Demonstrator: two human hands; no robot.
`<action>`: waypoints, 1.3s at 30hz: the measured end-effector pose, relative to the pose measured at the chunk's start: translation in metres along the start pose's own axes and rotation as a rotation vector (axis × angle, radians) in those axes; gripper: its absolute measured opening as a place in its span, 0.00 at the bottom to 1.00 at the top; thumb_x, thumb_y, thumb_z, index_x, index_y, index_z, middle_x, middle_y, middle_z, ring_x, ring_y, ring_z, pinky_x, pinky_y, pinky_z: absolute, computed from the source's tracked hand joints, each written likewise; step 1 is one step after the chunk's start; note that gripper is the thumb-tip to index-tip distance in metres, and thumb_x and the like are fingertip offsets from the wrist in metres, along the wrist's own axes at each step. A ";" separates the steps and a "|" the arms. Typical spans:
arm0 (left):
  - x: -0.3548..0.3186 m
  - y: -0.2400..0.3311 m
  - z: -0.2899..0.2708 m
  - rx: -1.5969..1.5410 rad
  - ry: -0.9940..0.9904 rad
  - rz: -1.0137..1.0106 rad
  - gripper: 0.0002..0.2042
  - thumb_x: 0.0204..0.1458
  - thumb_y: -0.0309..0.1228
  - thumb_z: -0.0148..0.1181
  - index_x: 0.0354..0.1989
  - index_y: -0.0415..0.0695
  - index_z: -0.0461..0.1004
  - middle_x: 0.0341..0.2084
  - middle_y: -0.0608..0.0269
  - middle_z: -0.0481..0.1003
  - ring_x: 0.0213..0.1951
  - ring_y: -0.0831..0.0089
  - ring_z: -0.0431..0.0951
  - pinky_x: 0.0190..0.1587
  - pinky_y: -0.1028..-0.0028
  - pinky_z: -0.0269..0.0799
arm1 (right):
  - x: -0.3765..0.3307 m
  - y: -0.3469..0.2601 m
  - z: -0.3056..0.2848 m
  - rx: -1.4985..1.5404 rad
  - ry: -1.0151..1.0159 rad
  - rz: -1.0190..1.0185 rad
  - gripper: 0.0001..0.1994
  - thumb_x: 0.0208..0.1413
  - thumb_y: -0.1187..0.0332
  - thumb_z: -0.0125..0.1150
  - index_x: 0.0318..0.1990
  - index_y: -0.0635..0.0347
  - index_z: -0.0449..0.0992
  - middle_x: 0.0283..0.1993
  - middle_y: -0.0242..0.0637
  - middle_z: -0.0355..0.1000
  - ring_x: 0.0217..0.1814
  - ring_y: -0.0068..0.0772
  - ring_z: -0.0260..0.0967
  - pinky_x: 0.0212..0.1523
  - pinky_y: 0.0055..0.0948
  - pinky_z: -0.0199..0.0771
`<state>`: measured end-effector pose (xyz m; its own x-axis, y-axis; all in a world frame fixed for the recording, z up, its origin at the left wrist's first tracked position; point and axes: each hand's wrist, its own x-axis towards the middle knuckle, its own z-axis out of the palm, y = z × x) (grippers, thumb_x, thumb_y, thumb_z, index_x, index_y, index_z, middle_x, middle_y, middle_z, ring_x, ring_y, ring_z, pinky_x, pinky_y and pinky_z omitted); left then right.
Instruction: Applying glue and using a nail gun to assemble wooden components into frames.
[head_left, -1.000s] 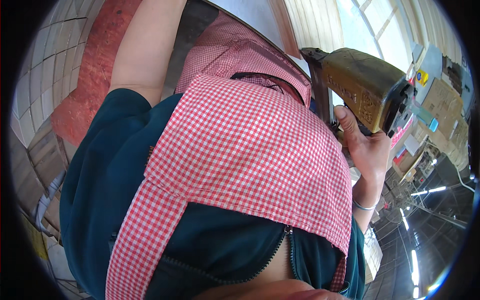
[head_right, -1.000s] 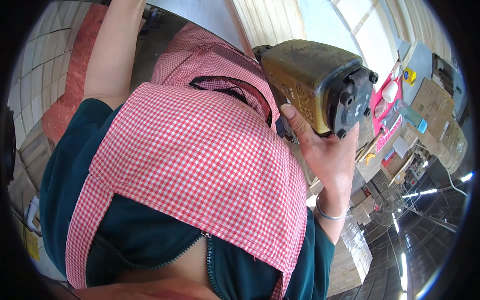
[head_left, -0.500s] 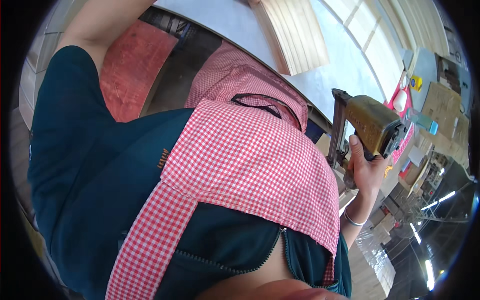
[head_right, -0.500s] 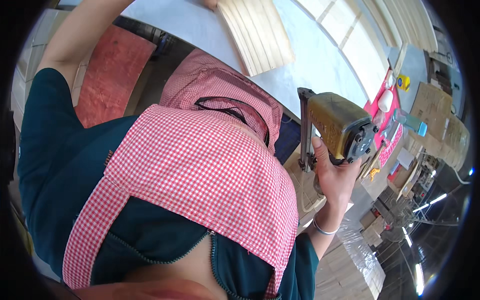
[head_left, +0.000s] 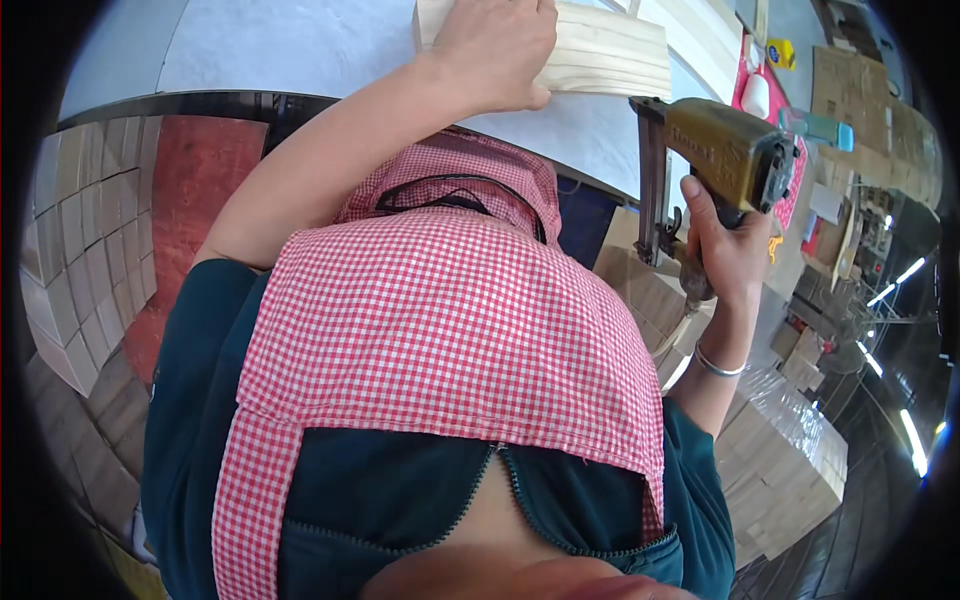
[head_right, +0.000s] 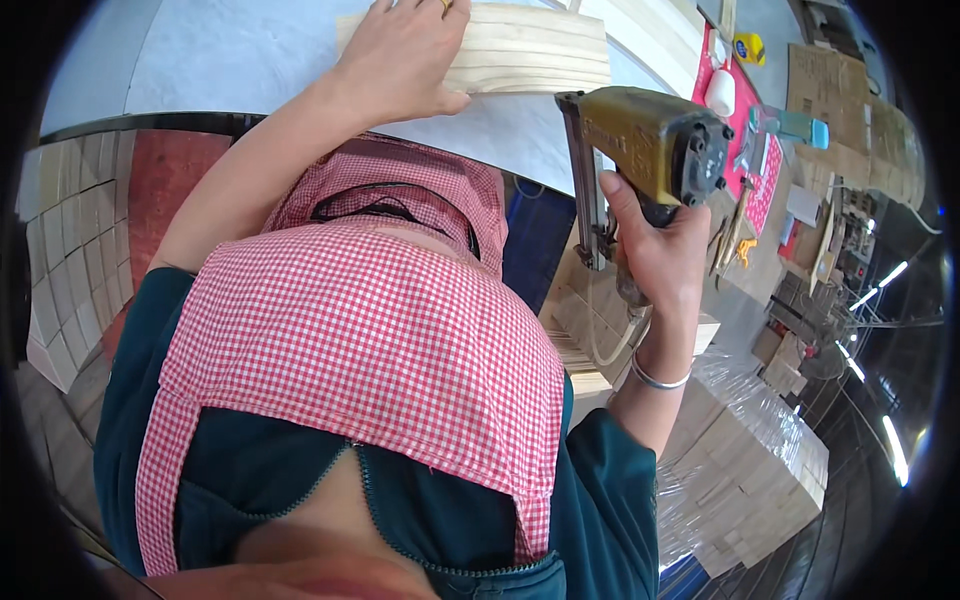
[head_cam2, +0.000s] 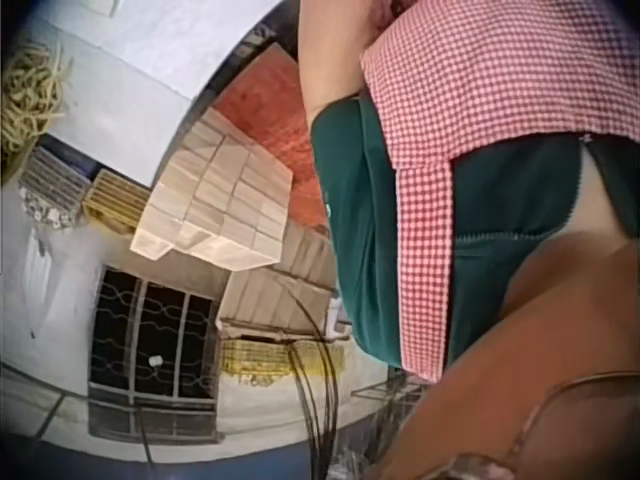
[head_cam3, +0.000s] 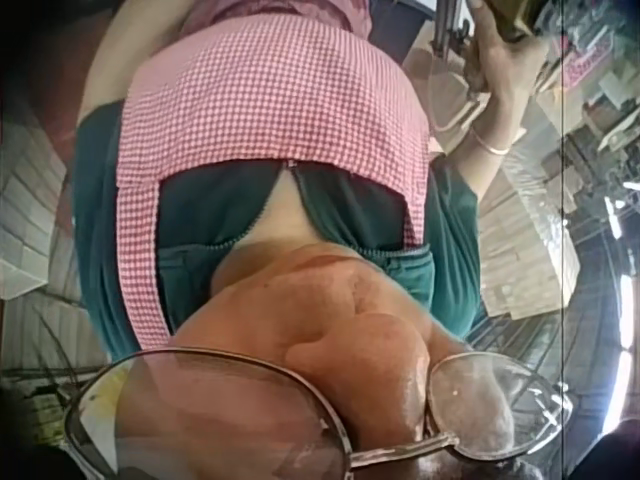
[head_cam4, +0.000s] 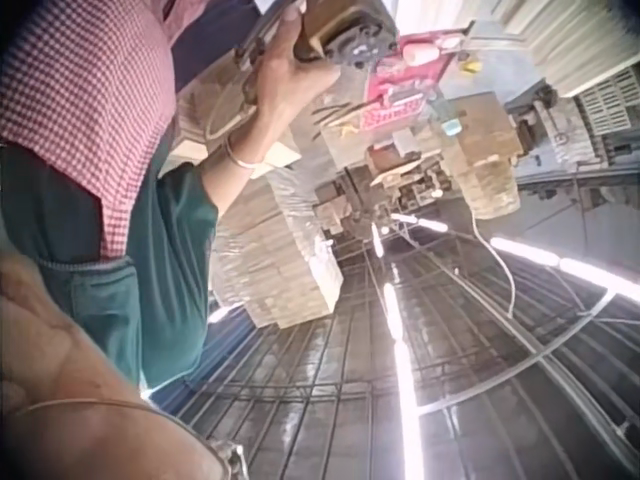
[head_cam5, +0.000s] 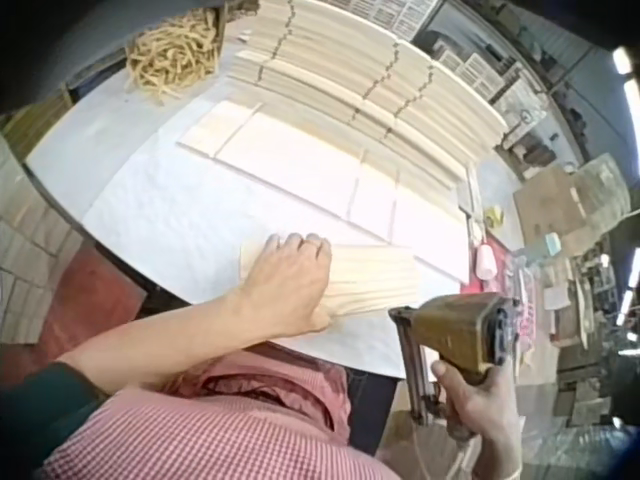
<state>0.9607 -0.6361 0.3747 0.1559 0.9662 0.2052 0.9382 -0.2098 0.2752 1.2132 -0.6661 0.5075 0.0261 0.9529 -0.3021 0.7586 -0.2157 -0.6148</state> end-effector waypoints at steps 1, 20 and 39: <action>0.001 0.001 0.001 -0.011 -0.006 0.008 0.31 0.39 0.48 0.68 0.44 0.32 0.72 0.38 0.46 0.73 0.40 0.56 0.74 0.45 0.62 0.71 | 0.003 0.001 0.000 -0.006 -0.017 -0.035 0.13 0.54 0.70 0.72 0.42 0.66 0.78 0.19 0.30 0.71 0.14 0.18 0.61 0.14 0.19 0.56; 0.013 0.009 -0.017 -0.196 -0.320 -0.066 0.36 0.39 0.52 0.70 0.46 0.30 0.72 0.39 0.48 0.74 0.41 0.58 0.75 0.49 0.60 0.71 | 0.015 0.000 0.007 -0.029 -0.143 -0.129 0.14 0.57 0.63 0.72 0.39 0.66 0.78 0.16 0.29 0.68 0.11 0.18 0.58 0.12 0.18 0.56; -0.078 -0.072 0.015 -0.519 -0.302 -0.219 0.67 0.35 0.59 0.74 0.73 0.31 0.38 0.70 0.33 0.49 0.72 0.45 0.50 0.73 0.48 0.41 | -0.020 -0.039 0.061 -0.042 -0.315 -0.192 0.22 0.50 0.67 0.77 0.50 0.67 0.76 0.46 0.47 0.80 0.42 0.39 0.81 0.40 0.29 0.82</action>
<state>0.8856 -0.6945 0.3247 0.1283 0.9787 -0.1603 0.6980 0.0257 0.7156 1.1437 -0.6894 0.4927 -0.3161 0.8611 -0.3981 0.7567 -0.0242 -0.6533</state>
